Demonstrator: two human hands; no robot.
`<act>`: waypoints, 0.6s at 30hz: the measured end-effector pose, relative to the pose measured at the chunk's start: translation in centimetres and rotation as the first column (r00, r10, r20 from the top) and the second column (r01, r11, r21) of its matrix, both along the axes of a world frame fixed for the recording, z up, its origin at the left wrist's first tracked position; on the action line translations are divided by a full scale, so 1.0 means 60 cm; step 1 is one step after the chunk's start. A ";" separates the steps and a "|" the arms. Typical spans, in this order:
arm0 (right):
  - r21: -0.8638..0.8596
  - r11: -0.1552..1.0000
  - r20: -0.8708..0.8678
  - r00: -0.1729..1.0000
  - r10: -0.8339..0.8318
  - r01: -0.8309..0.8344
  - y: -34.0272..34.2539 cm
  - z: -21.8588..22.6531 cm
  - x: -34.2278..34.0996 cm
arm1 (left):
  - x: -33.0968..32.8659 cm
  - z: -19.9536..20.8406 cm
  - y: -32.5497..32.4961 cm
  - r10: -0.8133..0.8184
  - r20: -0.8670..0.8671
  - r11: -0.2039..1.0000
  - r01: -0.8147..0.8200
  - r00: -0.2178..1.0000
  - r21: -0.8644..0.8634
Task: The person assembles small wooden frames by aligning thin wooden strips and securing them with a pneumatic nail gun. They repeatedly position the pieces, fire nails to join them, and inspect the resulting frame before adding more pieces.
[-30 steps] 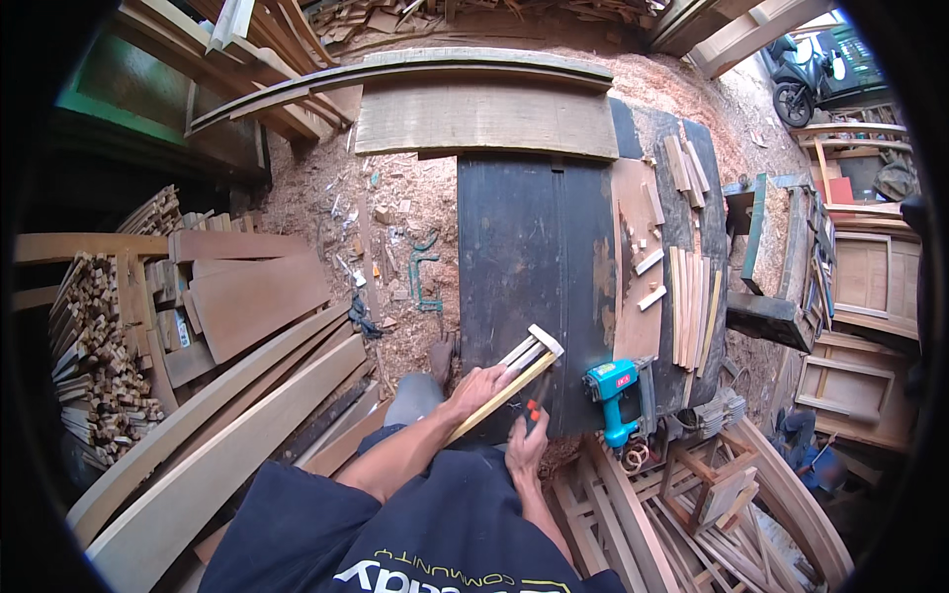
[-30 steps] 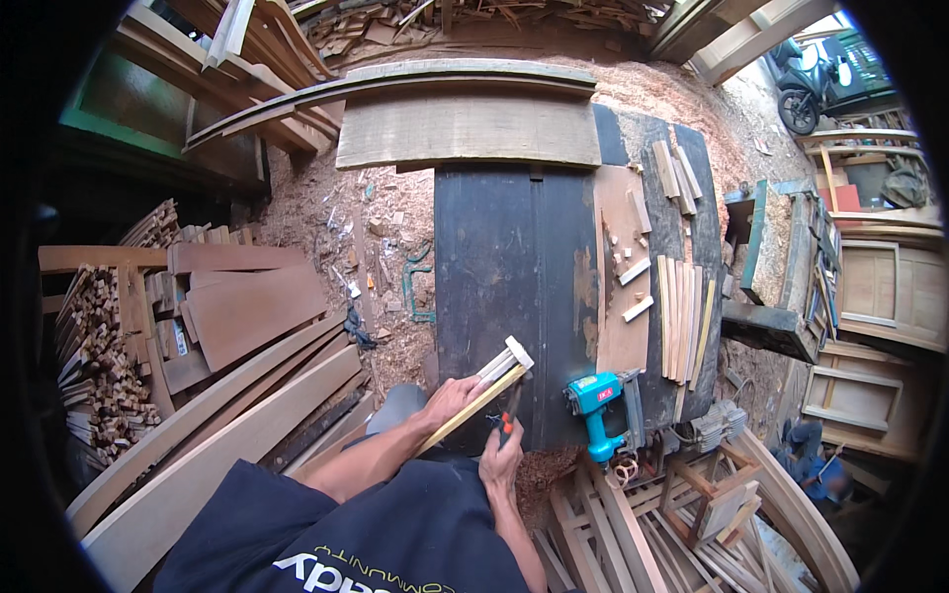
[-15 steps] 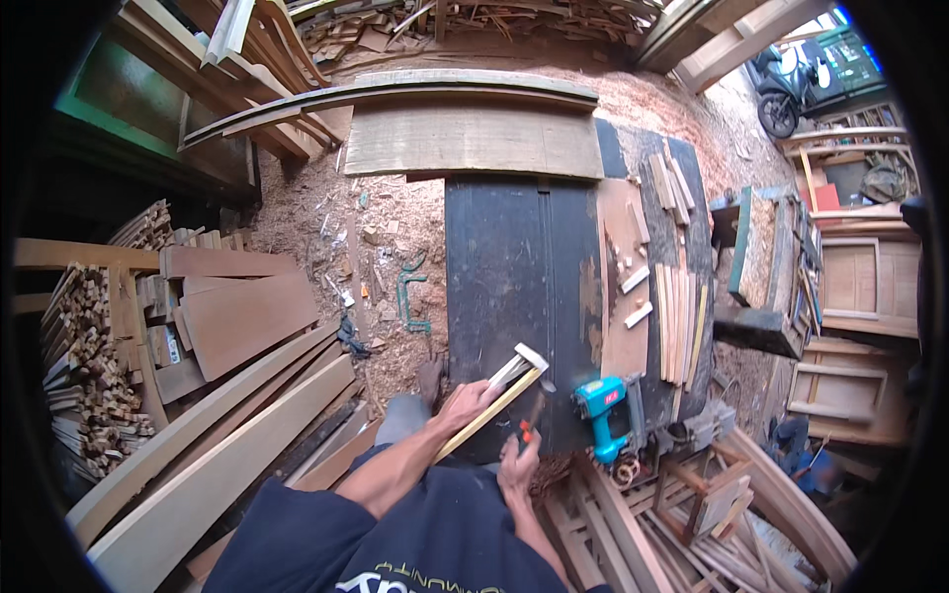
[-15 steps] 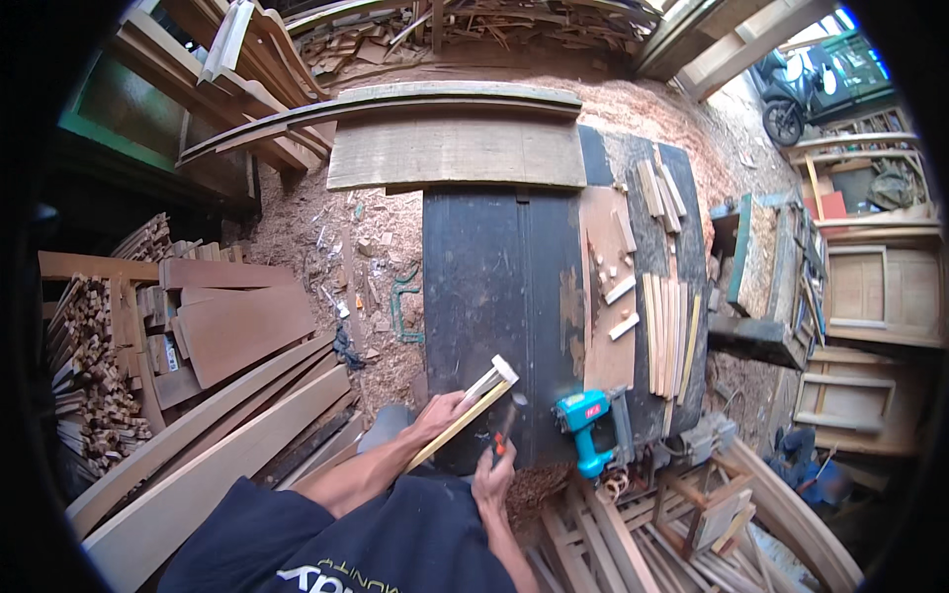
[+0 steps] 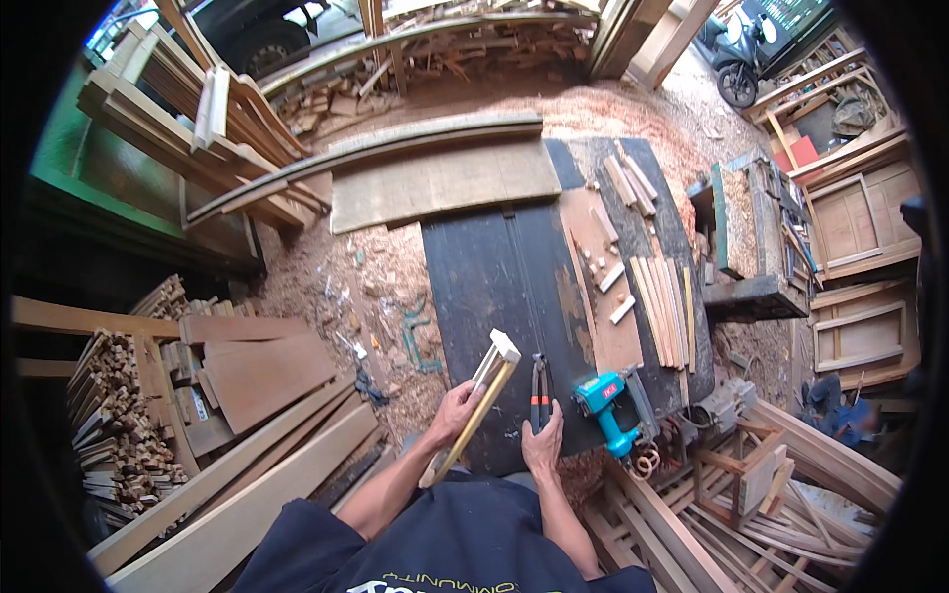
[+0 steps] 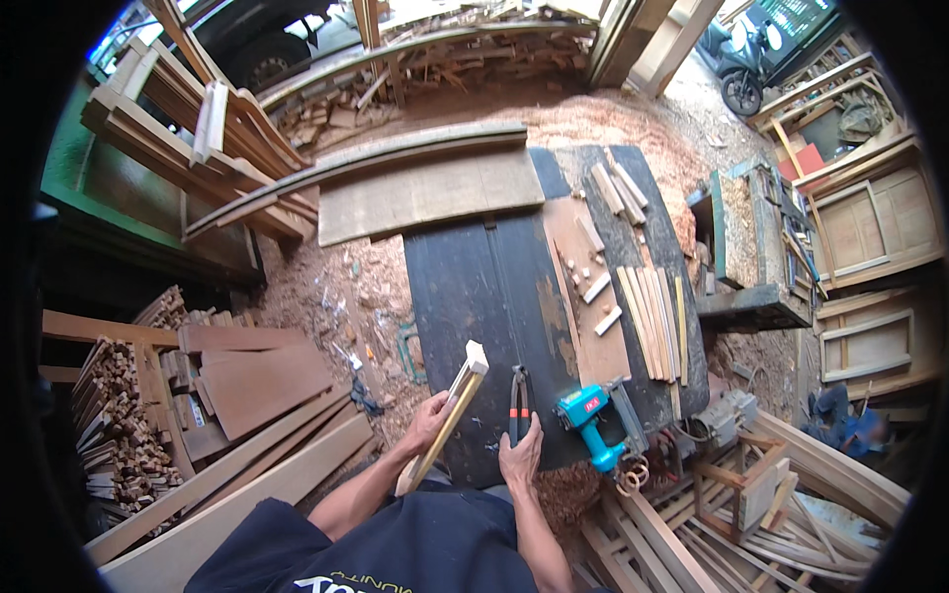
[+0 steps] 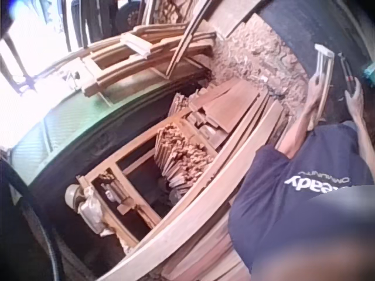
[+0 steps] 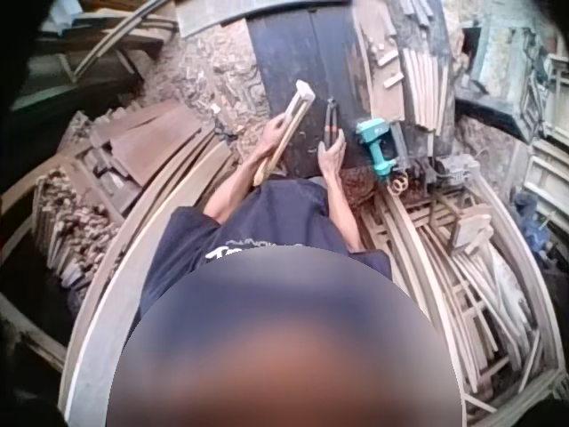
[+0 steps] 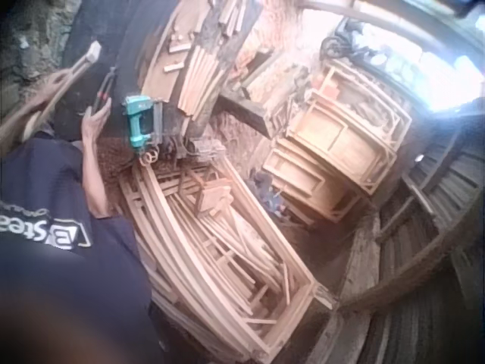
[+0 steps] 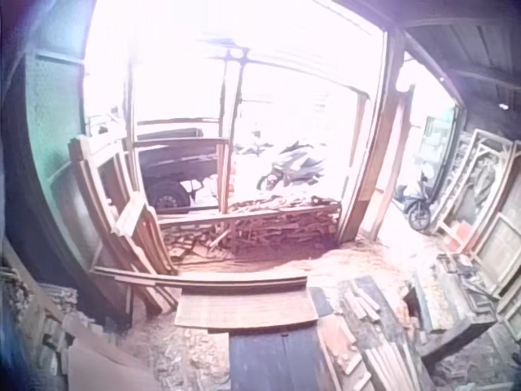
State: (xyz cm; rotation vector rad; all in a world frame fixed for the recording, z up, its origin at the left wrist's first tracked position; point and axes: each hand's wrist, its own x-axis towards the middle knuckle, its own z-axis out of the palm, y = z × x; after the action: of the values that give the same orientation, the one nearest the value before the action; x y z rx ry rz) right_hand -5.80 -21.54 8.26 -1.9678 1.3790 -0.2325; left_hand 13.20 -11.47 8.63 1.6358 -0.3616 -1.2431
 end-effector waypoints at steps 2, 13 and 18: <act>-0.027 0.999 0.006 1.000 0.023 -0.023 -0.006 0.024 0.021 | 0.009 0.037 -0.012 0.030 0.156 0.999 -0.033 0.987 0.019; 0.643 0.546 0.746 0.277 -0.606 -0.537 -0.123 0.147 0.124 | -0.010 0.255 -0.058 -0.059 0.581 0.997 0.019 0.812 0.074; 0.541 0.510 0.808 0.246 -0.535 -0.668 -0.120 0.179 0.137 | -0.022 0.283 -0.053 0.020 0.599 1.000 -0.022 0.800 -0.004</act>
State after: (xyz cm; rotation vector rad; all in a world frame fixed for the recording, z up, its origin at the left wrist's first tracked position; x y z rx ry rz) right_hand 2.40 -28.76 19.01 -0.5515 0.2362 -0.4913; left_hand 11.86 -14.65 25.59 2.0104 -0.7285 -0.6698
